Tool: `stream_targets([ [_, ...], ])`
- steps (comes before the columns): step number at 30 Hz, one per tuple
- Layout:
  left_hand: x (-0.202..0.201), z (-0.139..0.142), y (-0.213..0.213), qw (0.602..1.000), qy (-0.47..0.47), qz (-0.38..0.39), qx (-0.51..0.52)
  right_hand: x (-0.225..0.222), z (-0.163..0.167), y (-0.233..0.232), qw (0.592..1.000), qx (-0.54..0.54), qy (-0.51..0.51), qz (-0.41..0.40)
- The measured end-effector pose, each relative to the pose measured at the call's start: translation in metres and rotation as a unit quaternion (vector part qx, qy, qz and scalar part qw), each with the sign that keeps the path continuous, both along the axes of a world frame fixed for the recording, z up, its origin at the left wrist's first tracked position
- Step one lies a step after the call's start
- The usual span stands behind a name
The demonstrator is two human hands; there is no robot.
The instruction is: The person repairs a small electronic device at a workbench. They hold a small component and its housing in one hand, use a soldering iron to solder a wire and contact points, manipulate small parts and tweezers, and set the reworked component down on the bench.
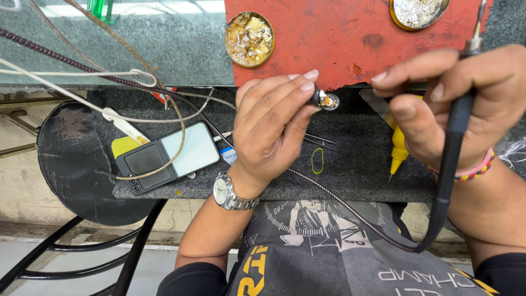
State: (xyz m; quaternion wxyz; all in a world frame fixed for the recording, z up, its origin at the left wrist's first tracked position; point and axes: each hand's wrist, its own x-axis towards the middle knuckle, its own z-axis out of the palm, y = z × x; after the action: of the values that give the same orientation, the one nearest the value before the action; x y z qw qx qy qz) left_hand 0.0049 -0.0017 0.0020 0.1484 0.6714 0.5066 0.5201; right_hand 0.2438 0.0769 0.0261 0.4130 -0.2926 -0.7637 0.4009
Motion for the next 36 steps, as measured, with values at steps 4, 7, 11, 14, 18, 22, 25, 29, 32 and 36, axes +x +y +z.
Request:
stream_targets([
  [4,0.002,0.002,0.000,0.999,0.023,0.020,-0.018,-0.003,-0.004,0.008,1.000,0.020,-0.014,0.005],
  [7,0.002,0.004,0.000,0.999,0.012,0.021,-0.037,-0.005,-0.002,0.010,1.000,0.008,-0.021,0.018],
  [11,0.000,0.005,-0.002,0.998,-0.028,0.011,-0.059,-0.011,0.001,0.006,0.999,-0.036,-0.026,0.018],
  [14,-0.002,0.005,-0.002,0.997,-0.041,0.000,-0.065,-0.014,0.003,0.006,0.998,-0.006,-0.041,0.052],
  [18,-0.003,0.003,-0.001,0.997,-0.044,-0.011,-0.055,-0.017,0.004,0.009,0.996,-0.021,-0.018,0.083],
  [22,-0.005,0.003,-0.001,0.998,-0.041,-0.028,-0.047,-0.020,0.004,0.010,0.993,-0.001,0.007,0.121],
  [25,-0.006,0.003,0.000,0.998,-0.029,-0.042,-0.045,-0.023,0.004,0.012,0.989,0.037,0.007,0.144],
  [29,-0.008,0.004,0.000,0.997,-0.019,-0.061,-0.042,-0.025,0.006,0.011,0.987,0.021,0.027,0.155],
  [32,-0.007,0.004,0.000,0.997,-0.010,-0.064,-0.036,-0.024,0.009,0.010,0.987,0.019,0.026,0.154],
  [36,-0.008,0.005,0.000,0.997,-0.003,-0.073,-0.035,-0.024,0.009,0.005,0.991,0.015,0.014,0.129],
])
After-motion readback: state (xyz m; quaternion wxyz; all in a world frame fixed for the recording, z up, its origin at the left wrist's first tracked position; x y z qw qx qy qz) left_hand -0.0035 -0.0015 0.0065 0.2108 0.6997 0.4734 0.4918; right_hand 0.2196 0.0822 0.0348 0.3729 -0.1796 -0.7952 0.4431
